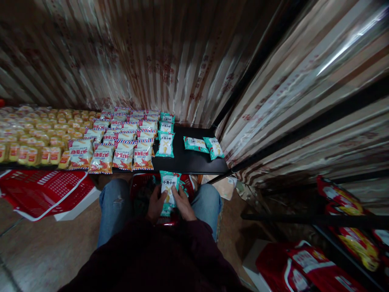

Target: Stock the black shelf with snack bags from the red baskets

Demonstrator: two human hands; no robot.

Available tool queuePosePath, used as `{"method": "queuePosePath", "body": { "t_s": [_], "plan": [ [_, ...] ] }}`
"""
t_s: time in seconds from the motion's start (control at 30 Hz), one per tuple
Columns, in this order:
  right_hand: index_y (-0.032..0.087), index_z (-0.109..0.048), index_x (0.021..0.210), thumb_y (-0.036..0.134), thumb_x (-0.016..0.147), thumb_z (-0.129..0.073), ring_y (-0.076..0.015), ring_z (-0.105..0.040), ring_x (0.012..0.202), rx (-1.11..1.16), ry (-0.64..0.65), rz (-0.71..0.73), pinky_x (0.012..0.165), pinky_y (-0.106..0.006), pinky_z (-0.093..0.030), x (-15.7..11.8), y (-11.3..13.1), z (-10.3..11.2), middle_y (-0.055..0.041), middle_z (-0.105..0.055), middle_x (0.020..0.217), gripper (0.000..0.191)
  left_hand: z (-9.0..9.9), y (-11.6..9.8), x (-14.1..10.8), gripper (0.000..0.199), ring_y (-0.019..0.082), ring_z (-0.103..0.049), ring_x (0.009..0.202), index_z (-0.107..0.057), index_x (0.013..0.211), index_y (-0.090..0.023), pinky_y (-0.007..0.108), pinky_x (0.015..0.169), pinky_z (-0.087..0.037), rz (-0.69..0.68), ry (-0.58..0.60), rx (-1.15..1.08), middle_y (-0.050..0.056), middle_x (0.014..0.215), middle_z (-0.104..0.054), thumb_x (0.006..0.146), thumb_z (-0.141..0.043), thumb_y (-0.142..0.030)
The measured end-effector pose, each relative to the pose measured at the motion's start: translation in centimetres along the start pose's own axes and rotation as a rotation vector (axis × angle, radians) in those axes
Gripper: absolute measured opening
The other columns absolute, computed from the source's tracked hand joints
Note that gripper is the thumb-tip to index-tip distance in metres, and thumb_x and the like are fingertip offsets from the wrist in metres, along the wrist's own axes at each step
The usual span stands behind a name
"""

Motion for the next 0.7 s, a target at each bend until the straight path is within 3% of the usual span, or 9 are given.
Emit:
{"method": "queuePosePath", "body": {
  "t_s": [0.17, 0.33, 0.47, 0.7],
  "plan": [
    [0.019, -0.06, 0.114, 0.061, 0.09, -0.032, -0.0241, -0.064, 0.099, -0.262, -0.115, -0.004, 0.085, -0.035, -0.048, 1.0, -0.6, -0.2, -0.0114, -0.068, 0.107, 0.056, 0.1, 0.1, 0.0, 0.062, 0.023, -0.066, 0.092, -0.054, 0.116, -0.016, 0.035, 0.08, -0.053, -0.033, -0.023, 0.069, 0.011, 0.105, -0.069, 0.069, -0.068, -0.055],
    [0.018, -0.062, 0.099, 0.058, 0.092, -0.019, -0.025, -0.064, 0.091, -0.443, -0.286, 0.053, 0.077, -0.034, -0.046, 1.4, -0.4, -1.0, -0.0139, -0.069, 0.094, 0.059, -0.3, -0.5, -0.1, 0.062, 0.024, -0.057, 0.114, -0.046, 0.128, -0.017, 0.039, 0.098, -0.045, -0.222, -0.037, 0.141, 0.013, 0.125, -0.059, 0.078, -0.062, -0.049],
    [0.02, -0.061, 0.093, 0.058, 0.093, -0.013, -0.0227, -0.063, 0.079, -0.503, -0.314, 0.096, 0.069, -0.031, -0.045, 1.8, 0.3, -1.3, -0.0105, -0.069, 0.084, 0.061, -0.5, -1.4, 0.0, 0.064, 0.024, -0.054, 0.12, -0.037, 0.138, -0.021, 0.04, 0.101, -0.043, -0.286, -0.005, 0.159, 0.012, 0.135, -0.053, 0.084, -0.056, -0.048],
    [0.021, -0.058, 0.082, 0.065, 0.09, -0.005, -0.022, -0.06, 0.07, -0.528, -0.35, 0.174, 0.063, -0.032, -0.042, 3.1, 1.8, -1.6, -0.0089, -0.067, 0.077, 0.069, -0.9, -2.4, 1.3, 0.06, 0.024, -0.043, 0.132, -0.041, 0.139, -0.021, 0.038, 0.11, -0.034, -0.296, -0.032, 0.181, 0.01, 0.145, -0.044, 0.09, -0.041, -0.055]
  ]
}}
Point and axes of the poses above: each hand's wrist, its own x-axis towards the middle knuckle, its own z-axis out of the back of the hand, y = z × x, the point moved 1 cm from there along x, towards the middle knuckle
